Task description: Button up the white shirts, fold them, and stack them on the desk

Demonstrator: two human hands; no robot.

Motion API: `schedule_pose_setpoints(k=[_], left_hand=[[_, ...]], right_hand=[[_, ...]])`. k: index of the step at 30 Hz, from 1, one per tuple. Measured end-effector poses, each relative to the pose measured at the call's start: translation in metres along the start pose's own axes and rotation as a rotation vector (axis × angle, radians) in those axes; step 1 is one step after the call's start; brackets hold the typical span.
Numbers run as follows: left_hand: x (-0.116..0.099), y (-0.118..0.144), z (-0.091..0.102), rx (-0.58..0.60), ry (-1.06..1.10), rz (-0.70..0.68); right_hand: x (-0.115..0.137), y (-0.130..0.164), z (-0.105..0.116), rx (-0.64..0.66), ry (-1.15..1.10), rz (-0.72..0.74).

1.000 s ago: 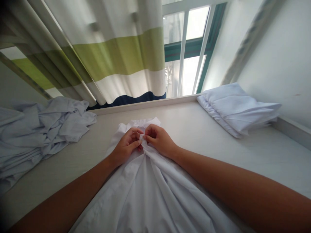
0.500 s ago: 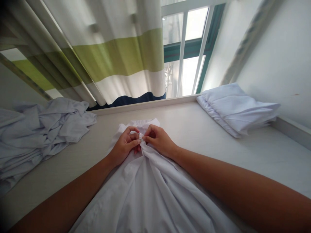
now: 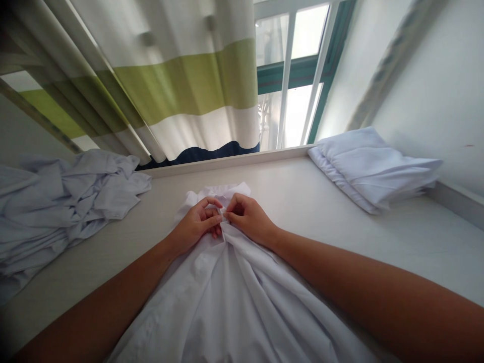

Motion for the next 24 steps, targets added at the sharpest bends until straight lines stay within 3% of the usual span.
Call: schedule_pose_setpoints(k=[9, 16, 20, 24], left_hand=[[-0.006, 0.003, -0.001, -0.037, -0.073, -0.07], [-0.009, 0.004, 0.006, -0.217, -0.07, -0.116], [-0.038, 0.013, 0.01, -0.276, -0.434, -0.218], [-0.059, 0.033, 0.011, -0.121, -0.994, -0.152]], right_hand=[[-0.003, -0.002, -0.001, -0.008, 0.041, 0.0], [-0.004, -0.005, -0.001, -0.016, -0.011, -0.013], [-0.003, -0.007, -0.001, -0.025, -0.072, -0.015], [-0.006, -0.01, -0.002, -0.029, -0.123, -0.026]])
Point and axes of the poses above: each hand's wrist, its own y-axis away from the middle knuckle, its own z-axis out of the back of the hand, x = y × z, the point moved 7 cm from there along -y, towards the middle knuckle, and after that the axes turned 13 degrees about -x, right-handed, at the moved point
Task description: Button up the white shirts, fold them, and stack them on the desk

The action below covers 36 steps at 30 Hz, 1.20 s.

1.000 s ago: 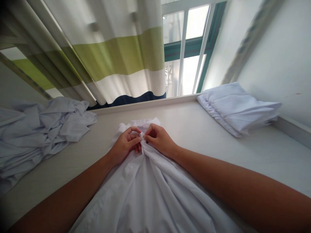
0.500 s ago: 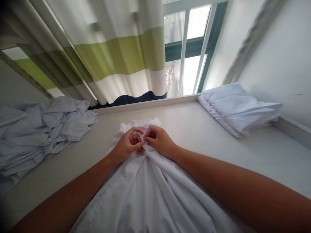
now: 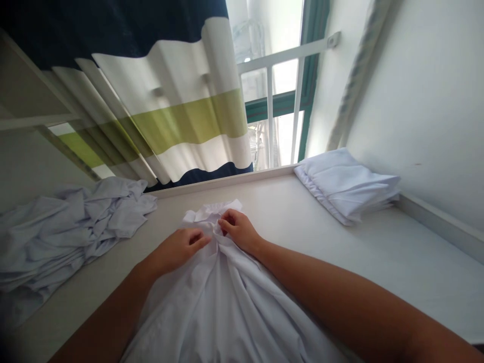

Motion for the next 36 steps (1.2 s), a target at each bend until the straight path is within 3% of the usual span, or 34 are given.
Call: schedule_pose_setpoints(k=[3, 7, 10, 13, 17, 20, 22, 24, 28, 31, 33, 36], left_hand=[[0.004, 0.025, 0.004, 0.146, -0.168, 0.05], [0.004, 0.061, -0.007, 0.248, -0.185, 0.064], [0.004, 0.076, -0.005, 0.182, -0.182, 0.097], [0.01, 0.081, 0.012, 0.046, -0.288, 0.176], [0.018, 0.081, 0.039, -0.025, -0.523, 0.227], [0.016, 0.078, 0.053, -0.034, -0.581, 0.199], [0.008, 0.075, 0.057, -0.044, -0.462, 0.178], [0.0, 0.075, 0.053, -0.004, -0.209, 0.199], [-0.008, 0.088, 0.03, 0.133, 0.416, 0.492], [-0.02, 0.099, 0.014, 0.215, 0.821, 0.666], [-0.029, 0.102, 0.013, 0.212, 1.03, 0.704], [-0.034, 0.095, 0.023, 0.101, 1.191, 0.705]], right_hand=[[-0.001, -0.001, -0.001, 0.006, -0.031, 0.01], [0.01, 0.004, 0.005, -0.023, -0.012, 0.092], [0.033, 0.012, 0.016, -0.117, 0.077, 0.294], [0.058, 0.017, 0.02, -0.162, 0.217, 0.431], [0.075, 0.014, 0.015, 0.0, 0.563, 0.321], [0.078, 0.026, 0.024, 0.175, 0.825, 0.211], [0.077, 0.042, 0.035, 0.271, 0.9, 0.186], [0.077, 0.058, 0.047, 0.306, 0.909, 0.177], [0.081, 0.072, 0.067, 0.211, 0.723, 0.11], [0.08, 0.072, 0.071, 0.21, 0.473, -0.104], [0.083, 0.073, 0.069, 0.231, 0.322, -0.242], [0.093, 0.071, 0.061, 0.229, 0.165, -0.33]])
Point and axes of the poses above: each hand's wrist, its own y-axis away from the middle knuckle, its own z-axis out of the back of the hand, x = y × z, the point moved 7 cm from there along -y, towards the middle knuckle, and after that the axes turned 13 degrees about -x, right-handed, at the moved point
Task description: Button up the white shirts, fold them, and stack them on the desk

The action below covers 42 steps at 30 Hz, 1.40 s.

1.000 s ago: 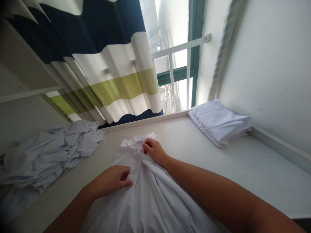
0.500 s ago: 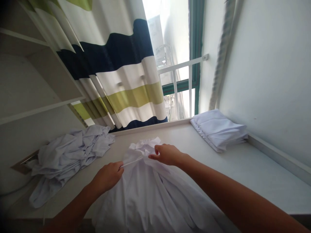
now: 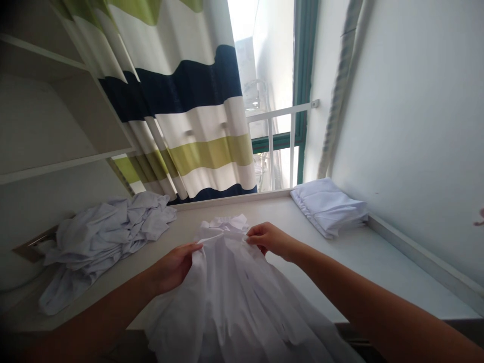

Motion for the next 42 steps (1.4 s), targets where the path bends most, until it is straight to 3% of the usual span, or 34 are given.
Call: schedule_pose_setpoints(k=[4, 6, 8, 10, 13, 17, 22, 29, 35, 38, 42], left_hand=[[-0.042, -0.015, -0.003, -0.082, 0.024, -0.3], [-0.064, -0.029, -0.002, -0.186, -0.017, -0.488], [-0.075, -0.048, -0.004, -0.277, -0.035, -0.573], [-0.072, -0.068, -0.009, -0.304, -0.022, -0.57], [-0.05, -0.092, -0.022, -0.247, 0.006, -0.52], [-0.012, -0.116, -0.026, -0.179, 0.046, -0.464], [0.015, -0.141, -0.01, -0.185, -0.005, -0.469], [0.019, -0.149, -0.011, -0.098, -0.12, -0.487], [0.005, -0.143, -0.006, -0.294, -0.499, -0.698], [0.003, -0.136, -0.01, -0.295, -0.632, -0.749], [0.001, -0.125, -0.018, -0.236, -0.71, -0.825]], right_hand=[[0.022, -0.01, -0.008, -0.12, -0.079, 0.036], [0.036, -0.02, -0.013, -0.199, -0.123, 0.091], [0.047, -0.032, -0.019, -0.274, -0.156, 0.151], [0.054, -0.043, -0.022, -0.367, -0.112, 0.235], [0.051, -0.057, -0.029, -0.455, 0.055, 0.377], [0.016, -0.074, -0.038, -0.47, 0.142, 0.412], [-0.029, -0.086, -0.045, -0.461, 0.046, 0.369], [-0.046, -0.091, -0.056, -0.3, -0.1, 0.29], [-0.05, -0.09, -0.046, -0.443, -0.089, 0.276], [-0.043, -0.082, -0.044, -0.484, 0.024, 0.386], [-0.024, -0.065, -0.053, -0.449, 0.26, 0.673]])
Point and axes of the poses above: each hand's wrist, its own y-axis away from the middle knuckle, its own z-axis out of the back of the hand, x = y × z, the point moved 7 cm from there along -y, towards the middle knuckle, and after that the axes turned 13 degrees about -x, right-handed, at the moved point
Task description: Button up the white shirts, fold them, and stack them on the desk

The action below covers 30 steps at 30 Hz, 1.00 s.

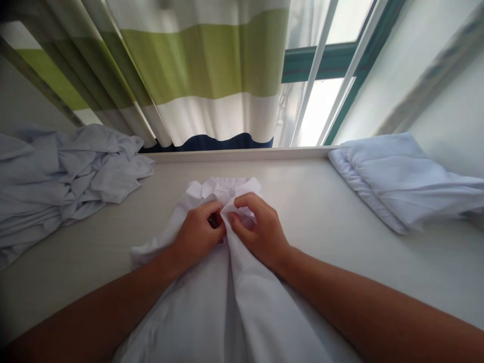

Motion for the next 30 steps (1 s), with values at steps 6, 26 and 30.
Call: schedule_pose_setpoints(k=[6, 26, 30], left_hand=[[-0.005, 0.005, 0.007, 0.006, 0.214, 0.007], [0.001, 0.002, 0.011, -0.125, 0.137, 0.002], [-0.002, 0.005, 0.007, -0.084, 0.282, 0.0]], right_hand=[[0.0, 0.001, -0.002, 0.028, 0.039, -0.009], [-0.004, -0.003, 0.001, -0.01, 0.033, -0.026], [0.001, -0.002, 0.0, 0.022, -0.02, -0.01]])
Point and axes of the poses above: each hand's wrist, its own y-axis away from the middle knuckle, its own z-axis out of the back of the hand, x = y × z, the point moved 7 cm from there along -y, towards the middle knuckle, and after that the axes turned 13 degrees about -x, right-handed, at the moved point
